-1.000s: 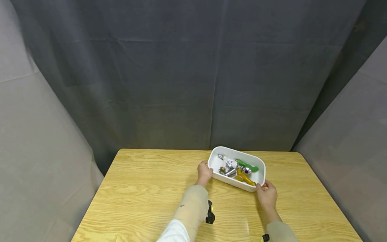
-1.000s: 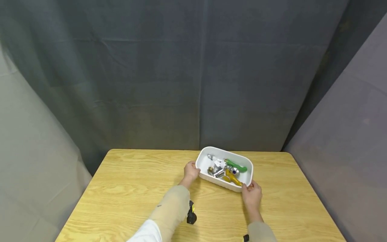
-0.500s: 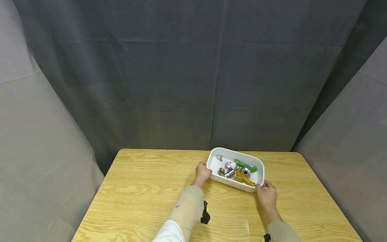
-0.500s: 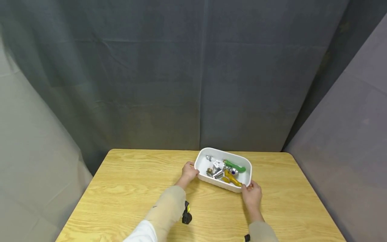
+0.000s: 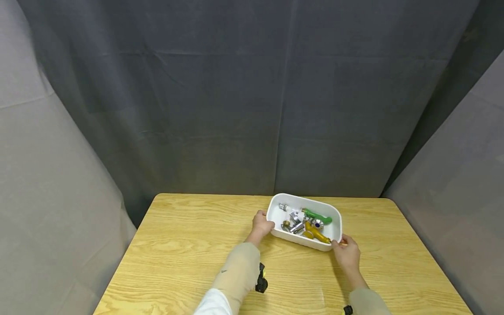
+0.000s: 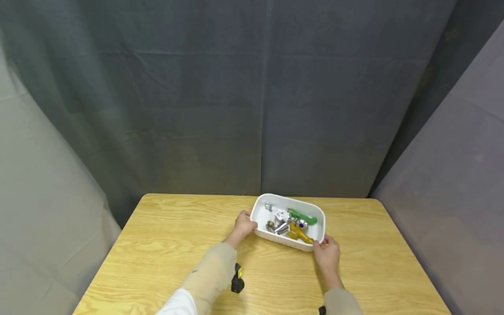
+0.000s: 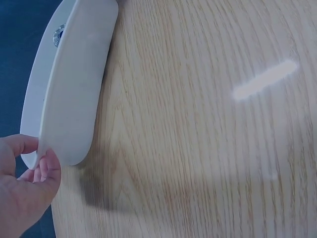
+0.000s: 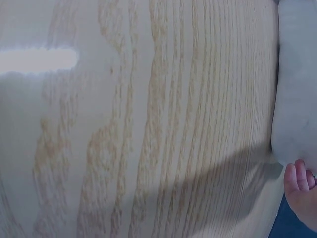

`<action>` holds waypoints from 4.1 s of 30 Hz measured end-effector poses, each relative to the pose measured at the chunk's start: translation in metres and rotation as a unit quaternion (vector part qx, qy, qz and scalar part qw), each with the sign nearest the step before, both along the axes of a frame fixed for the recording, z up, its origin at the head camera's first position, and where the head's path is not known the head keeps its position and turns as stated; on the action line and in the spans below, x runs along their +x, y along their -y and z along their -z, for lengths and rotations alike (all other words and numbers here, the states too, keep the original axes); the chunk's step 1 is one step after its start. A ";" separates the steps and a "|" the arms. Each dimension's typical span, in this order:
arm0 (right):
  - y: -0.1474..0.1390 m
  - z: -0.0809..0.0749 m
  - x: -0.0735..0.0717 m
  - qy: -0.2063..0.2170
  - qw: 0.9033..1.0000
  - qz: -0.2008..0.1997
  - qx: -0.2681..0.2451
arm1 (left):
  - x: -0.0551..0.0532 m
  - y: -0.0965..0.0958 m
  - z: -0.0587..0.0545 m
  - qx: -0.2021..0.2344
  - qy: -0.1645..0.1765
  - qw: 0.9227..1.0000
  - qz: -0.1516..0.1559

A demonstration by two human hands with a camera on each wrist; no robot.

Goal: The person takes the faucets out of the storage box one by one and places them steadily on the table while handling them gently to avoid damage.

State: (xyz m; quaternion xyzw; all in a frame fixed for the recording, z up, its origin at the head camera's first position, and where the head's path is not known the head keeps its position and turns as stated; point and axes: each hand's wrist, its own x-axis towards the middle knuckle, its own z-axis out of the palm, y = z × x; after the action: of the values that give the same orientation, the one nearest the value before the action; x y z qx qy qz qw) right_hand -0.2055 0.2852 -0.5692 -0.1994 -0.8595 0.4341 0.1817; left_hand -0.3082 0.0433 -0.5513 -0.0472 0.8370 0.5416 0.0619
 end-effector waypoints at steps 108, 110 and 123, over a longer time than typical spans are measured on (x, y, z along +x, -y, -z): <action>0.155 0.003 0.011 -0.005 0.982 -0.186 -0.017 | 0.062 0.192 0.018 0.070 -0.018 0.997 -0.025; 0.158 0.002 0.011 -0.004 0.982 -0.186 -0.017 | 0.064 0.196 0.017 0.069 -0.019 0.997 -0.026; 0.177 0.005 0.014 -0.013 0.982 -0.188 -0.026 | 0.070 0.220 0.021 0.085 -0.006 0.996 -0.038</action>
State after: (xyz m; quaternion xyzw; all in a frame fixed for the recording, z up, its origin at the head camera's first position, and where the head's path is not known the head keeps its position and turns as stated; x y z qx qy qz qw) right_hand -0.1913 0.1084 -0.5740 -0.0331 -0.8678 0.4851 0.1025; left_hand -0.2381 -0.1763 -0.5720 -0.0703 0.7861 0.6128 0.0406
